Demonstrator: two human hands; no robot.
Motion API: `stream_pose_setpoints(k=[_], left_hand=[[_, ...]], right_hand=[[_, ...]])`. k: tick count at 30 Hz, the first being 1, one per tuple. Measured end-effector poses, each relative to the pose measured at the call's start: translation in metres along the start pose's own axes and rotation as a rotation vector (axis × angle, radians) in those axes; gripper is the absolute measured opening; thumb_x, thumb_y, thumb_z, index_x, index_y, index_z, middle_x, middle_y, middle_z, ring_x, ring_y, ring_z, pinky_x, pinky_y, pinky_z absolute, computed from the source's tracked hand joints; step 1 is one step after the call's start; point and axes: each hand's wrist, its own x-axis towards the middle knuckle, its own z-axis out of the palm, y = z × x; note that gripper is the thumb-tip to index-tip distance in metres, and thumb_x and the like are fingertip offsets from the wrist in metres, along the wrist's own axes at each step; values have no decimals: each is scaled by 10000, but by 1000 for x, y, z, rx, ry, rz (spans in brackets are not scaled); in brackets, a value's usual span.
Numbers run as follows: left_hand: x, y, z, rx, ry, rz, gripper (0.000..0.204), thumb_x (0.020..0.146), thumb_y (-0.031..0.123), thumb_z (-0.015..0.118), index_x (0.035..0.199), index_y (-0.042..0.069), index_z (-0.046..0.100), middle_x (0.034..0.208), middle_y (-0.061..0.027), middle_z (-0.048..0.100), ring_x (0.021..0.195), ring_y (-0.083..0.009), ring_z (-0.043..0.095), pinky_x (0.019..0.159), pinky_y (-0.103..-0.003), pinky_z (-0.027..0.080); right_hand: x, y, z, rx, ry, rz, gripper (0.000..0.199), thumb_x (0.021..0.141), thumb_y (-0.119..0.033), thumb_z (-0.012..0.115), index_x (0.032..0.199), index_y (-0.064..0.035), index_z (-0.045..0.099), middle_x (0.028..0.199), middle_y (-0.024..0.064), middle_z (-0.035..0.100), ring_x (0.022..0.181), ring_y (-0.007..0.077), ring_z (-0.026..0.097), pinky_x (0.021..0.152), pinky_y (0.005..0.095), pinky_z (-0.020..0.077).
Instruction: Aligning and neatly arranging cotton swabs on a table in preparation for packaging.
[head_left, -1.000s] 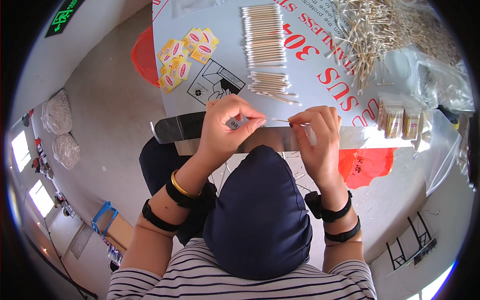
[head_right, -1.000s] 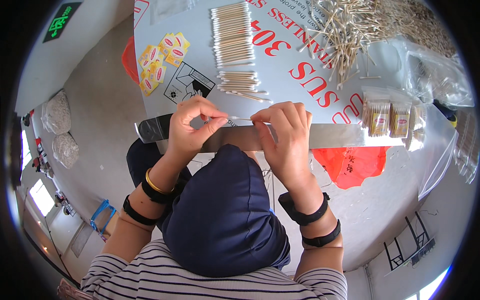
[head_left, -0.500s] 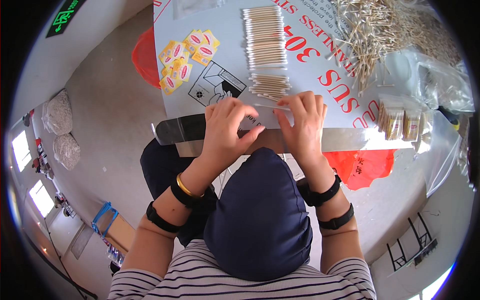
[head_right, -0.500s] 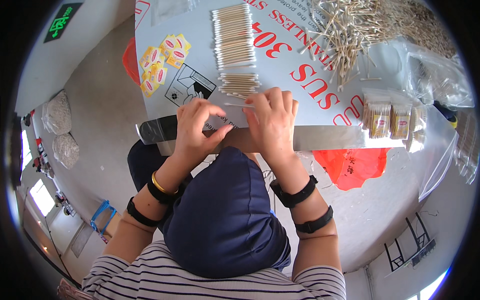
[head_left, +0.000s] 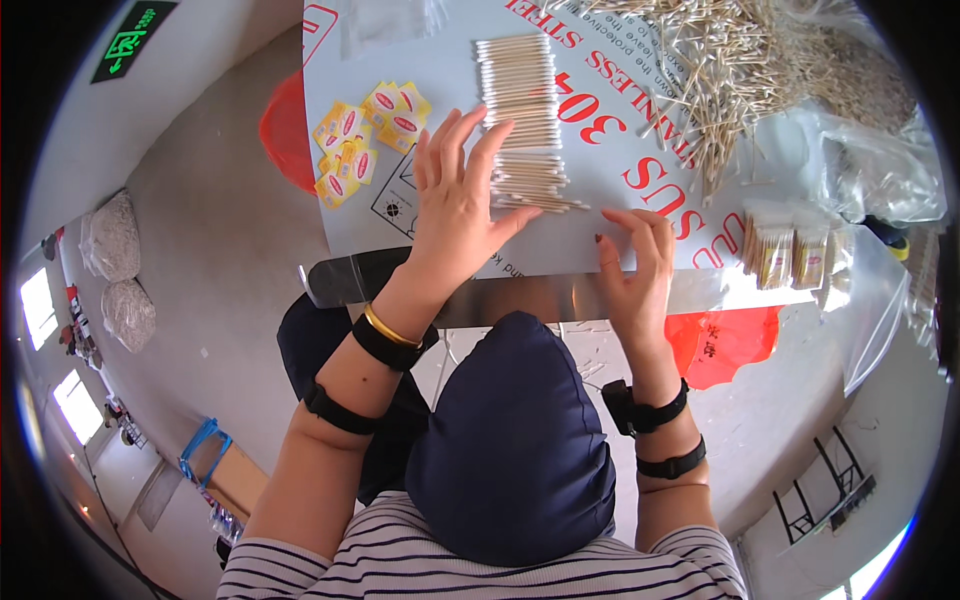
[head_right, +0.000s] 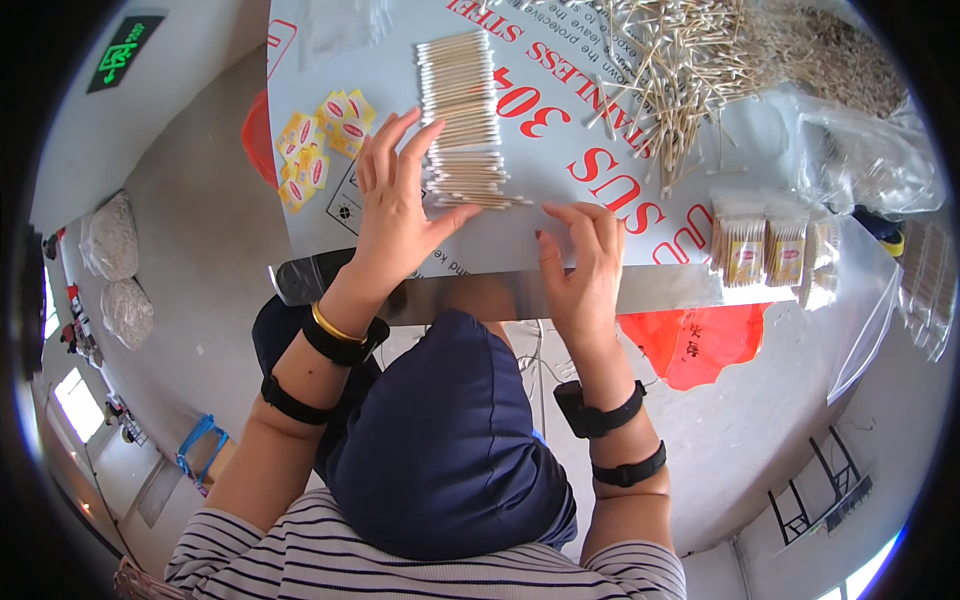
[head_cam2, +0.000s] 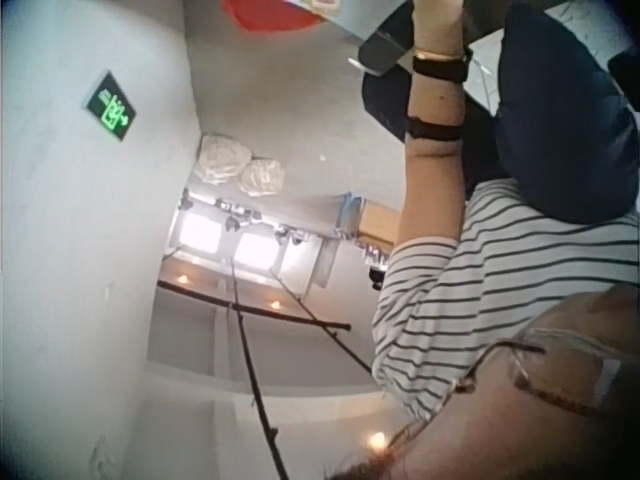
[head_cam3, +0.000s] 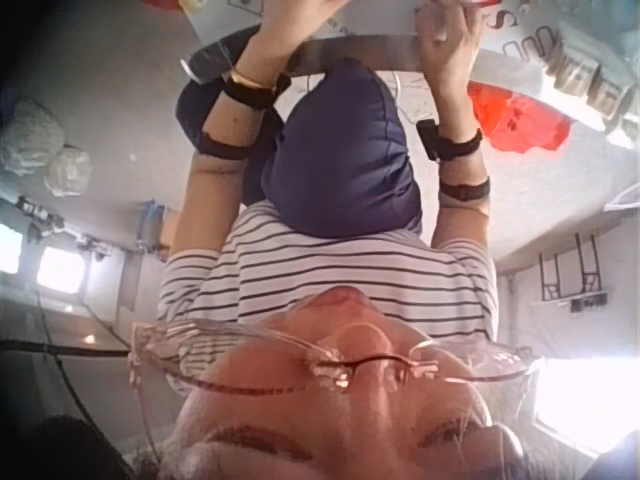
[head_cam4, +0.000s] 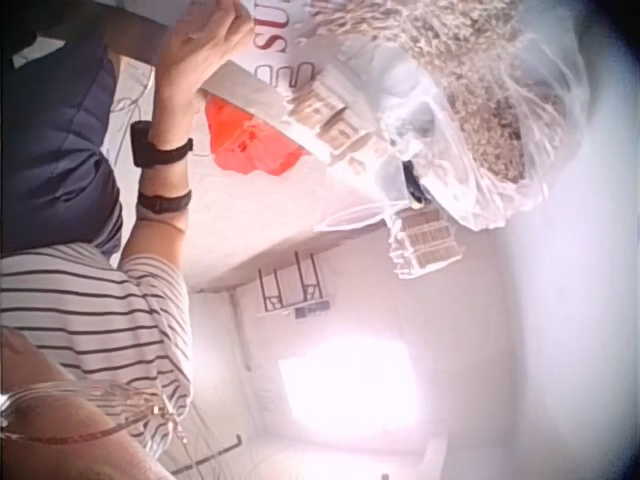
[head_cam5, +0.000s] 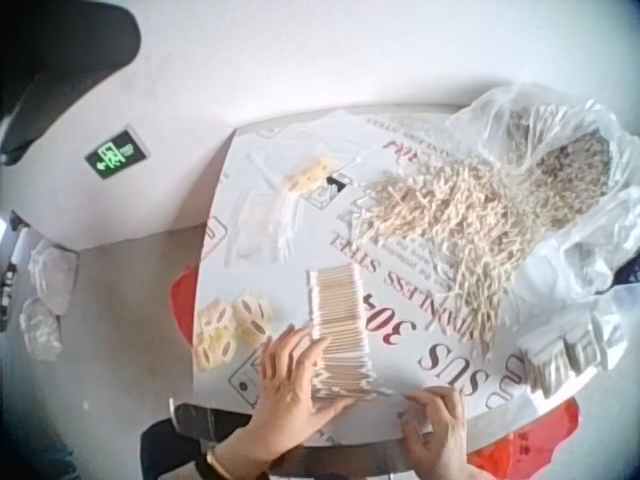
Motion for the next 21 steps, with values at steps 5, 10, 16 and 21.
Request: stream_pose_setpoints(k=[5,10,16,21], left_hand=[[-4,1,-1,-254,26,-29,972,852,315,897,1627,73,363,1695,-225,281,1573,-472,276,1266,-636,211],[-5,0,7,-518,68,-88,917,1037,438,664,1687,-12,198,1764,-302,66,1638,-494,92,1301,-598,149],[1,21,26,-696,12,-70,946,1102,553,501,1708,-24,61,1774,-316,-47,1656,-475,-4,1323,-558,81],[-8,13,13,-742,140,-144,889,1122,524,443,1705,-43,83,1780,-307,-4,1666,-426,21,1327,-534,62]], right_hand=[[9,-9,20,383,21,-8,487,1014,-113,609,1484,13,583,1520,223,529,1436,391,487,1221,485,360],[36,-17,48,581,48,-155,640,1067,-172,449,1660,38,334,1742,265,267,1618,433,254,1313,500,199],[37,-17,54,653,-61,-147,682,1075,-206,412,1697,21,252,1774,263,187,1649,421,183,1324,502,168],[45,-23,48,234,-81,-228,770,1050,-316,562,1687,13,282,1773,246,197,1653,415,169,1334,527,168]])
